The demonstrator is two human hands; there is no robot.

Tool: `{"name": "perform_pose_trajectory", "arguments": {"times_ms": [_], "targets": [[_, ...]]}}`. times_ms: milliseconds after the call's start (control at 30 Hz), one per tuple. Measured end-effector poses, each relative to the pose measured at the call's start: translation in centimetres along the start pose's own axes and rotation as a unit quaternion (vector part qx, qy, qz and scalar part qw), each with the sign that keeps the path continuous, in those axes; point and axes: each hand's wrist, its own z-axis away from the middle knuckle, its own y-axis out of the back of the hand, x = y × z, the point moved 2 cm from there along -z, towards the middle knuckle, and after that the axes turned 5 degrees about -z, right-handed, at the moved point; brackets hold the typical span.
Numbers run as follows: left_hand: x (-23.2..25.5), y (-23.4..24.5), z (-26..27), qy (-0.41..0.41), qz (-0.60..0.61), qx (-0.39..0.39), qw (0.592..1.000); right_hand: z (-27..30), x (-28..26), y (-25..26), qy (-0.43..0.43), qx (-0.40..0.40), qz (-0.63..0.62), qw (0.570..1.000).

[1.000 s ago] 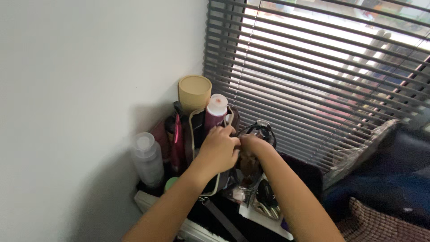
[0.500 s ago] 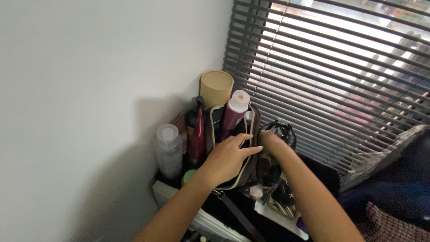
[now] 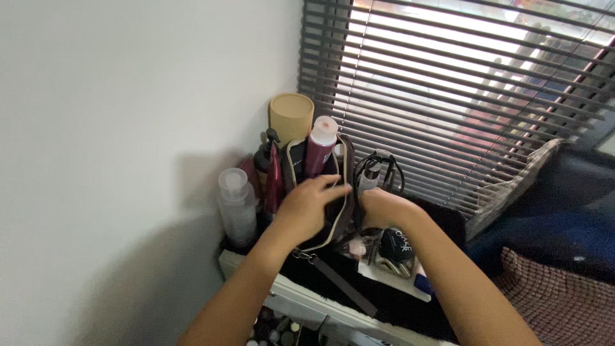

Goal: The person organizes various cosmetics and toiletries by moving items between a makeup bag and a dresser drawer.

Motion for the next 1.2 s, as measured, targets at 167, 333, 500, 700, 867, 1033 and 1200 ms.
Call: {"name": "perform_pose_trajectory", "arguments": {"times_ms": [167,333,500,700,867,1033,1200], "targets": [[-2.8,2.1,1.3,0.077,-0.035,0.045,0.995,1.1,-1.9,3.7,-0.113,0.128,-0.052,0.984],[-3.4,0.7,3.2,0.059,-0.037,0.004,0.998,-2.6,-6.2,2.4,0.091,0.264,-0.101,0.955],[-3.1,0.8,5.2,0.099,-0.095,-0.065,0.988,-6.6,-7.7,-0.1,0.018,0.099,0.025,0.995],[-2.3,1.4,6.4,0.045,-0.129,0.026,0.99,-10.0,-7.0,-1.1,-0.01,-0.011,0.142,0.99],[-3.1,1.9,7.1,0.177,0.024,0.047,0.983,-12.5,-5.3,-1.3,0.011,0.184,0.085,0.979],[-2.5,2.6,7.7,0.087,-0.009,0.128,0.988,-13.2,-3.5,-2.3,0.096,0.165,-0.015,0.981],[-2.3,1.8,8.3,0.089,0.005,0.143,0.986,-11.7,-4.5,-1.0,0.1,-0.107,-0.155,0.977]]}}
